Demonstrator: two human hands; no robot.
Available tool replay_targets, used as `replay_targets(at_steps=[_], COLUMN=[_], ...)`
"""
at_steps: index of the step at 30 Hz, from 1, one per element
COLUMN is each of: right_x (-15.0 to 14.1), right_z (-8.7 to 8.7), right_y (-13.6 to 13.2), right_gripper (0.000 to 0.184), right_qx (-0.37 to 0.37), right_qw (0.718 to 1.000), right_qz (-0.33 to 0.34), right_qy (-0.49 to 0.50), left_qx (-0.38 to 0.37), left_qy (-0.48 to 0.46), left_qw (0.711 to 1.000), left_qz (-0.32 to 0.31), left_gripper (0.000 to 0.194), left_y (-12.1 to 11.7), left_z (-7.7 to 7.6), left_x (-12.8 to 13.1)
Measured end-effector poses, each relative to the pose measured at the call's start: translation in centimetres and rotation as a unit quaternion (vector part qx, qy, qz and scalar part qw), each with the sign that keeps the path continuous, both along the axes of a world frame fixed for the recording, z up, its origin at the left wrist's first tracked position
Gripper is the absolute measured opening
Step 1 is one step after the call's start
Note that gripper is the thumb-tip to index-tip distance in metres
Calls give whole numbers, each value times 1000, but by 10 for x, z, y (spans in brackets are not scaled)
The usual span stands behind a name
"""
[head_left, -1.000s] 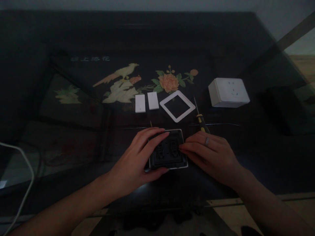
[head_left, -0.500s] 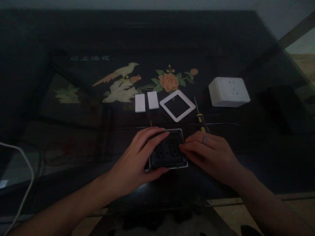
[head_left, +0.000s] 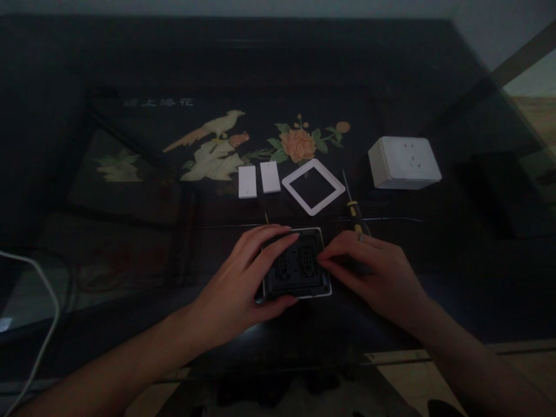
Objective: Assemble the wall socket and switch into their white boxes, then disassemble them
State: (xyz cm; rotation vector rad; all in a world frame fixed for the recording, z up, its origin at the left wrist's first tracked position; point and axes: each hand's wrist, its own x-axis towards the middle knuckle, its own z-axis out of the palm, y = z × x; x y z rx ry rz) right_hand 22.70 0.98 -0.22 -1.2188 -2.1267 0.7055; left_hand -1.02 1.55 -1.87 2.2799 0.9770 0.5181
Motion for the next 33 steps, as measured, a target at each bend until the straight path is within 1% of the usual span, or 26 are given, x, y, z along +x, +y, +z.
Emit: replay_targets(at_steps=[11,18,22,26,27,28,30,32,33], right_x=[-1,1,9,24,28,32,37,38,37], right_z=[0,1,6,5,2,-1,-7,-13,-14], right_y=[1,1,4,11,13,14,16,16,15], right_gripper=[12,11,10,6,8,14,35,53,57], right_qx=[11,19,39,62,60,57,43,29,22], right_qw=[1000,1000,998,990,985,978,959,943,939], right_qz=[-6,-9,-40,-105,-130,-158,-206,-225,-224], right_qy=[-3,0,-17,-72,-96,-125,-191,-245,-261], left_qx=[5,-9,-22,-24,-24,-25,-28,-30,-30], left_qy=[-1,7,19,17,15,14,14,18,20], left_qw=[1000,1000,1000,1000,1000,1000,1000,999,999], left_qz=[0,0,1,5,5,5,3,3,3], left_gripper=[67,71,76,77,77,76,76,75,75], left_y=[-2,-2,-3,-4,-4,-4,-3,-3,-3], left_z=[-3,-2,-3,-4,-4,-4,-4,-3,-3], left_x=[-1,-2,-2,-2,-2,-2,-2,-1,-1])
